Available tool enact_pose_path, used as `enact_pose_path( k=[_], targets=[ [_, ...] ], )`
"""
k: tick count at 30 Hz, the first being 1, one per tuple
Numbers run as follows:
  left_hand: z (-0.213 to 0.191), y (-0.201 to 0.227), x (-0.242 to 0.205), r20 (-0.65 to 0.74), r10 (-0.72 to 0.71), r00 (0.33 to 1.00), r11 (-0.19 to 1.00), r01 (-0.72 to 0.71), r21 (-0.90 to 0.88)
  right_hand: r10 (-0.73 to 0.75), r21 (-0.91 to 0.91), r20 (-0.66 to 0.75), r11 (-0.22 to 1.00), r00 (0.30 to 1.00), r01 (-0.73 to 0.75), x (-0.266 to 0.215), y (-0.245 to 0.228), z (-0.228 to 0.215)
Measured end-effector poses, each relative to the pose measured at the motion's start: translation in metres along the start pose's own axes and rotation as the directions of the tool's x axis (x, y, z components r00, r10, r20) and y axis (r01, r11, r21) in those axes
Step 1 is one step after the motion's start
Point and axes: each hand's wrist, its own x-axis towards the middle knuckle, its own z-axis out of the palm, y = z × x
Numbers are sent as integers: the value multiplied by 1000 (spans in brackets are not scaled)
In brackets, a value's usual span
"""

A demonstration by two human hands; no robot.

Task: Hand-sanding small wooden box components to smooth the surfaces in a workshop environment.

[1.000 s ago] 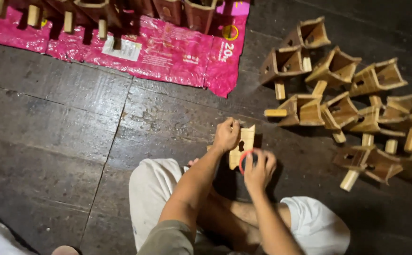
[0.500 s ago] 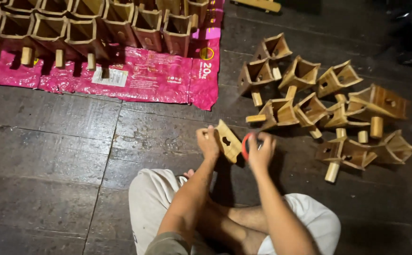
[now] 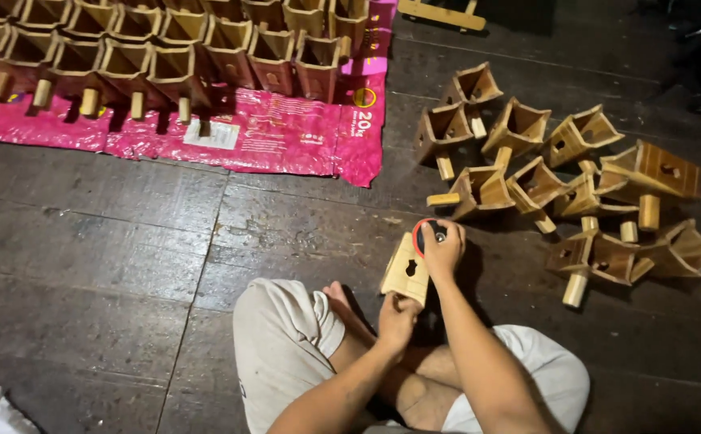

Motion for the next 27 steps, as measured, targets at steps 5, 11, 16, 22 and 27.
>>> enact_pose_path(
  k=[5,11,16,22,27],
  targets=[
    [-45,2,54,-99,131,986,928,-86,362,-38,-18,9,999,999,38,-28,-8,-38],
    [-19,100,78,163,344,925,815,-380,438,1,-183,104,983,995,18,-93,-15,-65],
    [-8,119,57,243,63,968,826,-187,532,126,-341,166,938,978,-63,-104,-39,-88],
    [-13,89,90,307,184,934,894,-288,342,28,-412,148,911,989,36,-53,-19,-36],
    [-11,83,95,324,262,909,854,-375,361,124,-450,119,891,985,-58,-14,-14,-7]
  ],
)
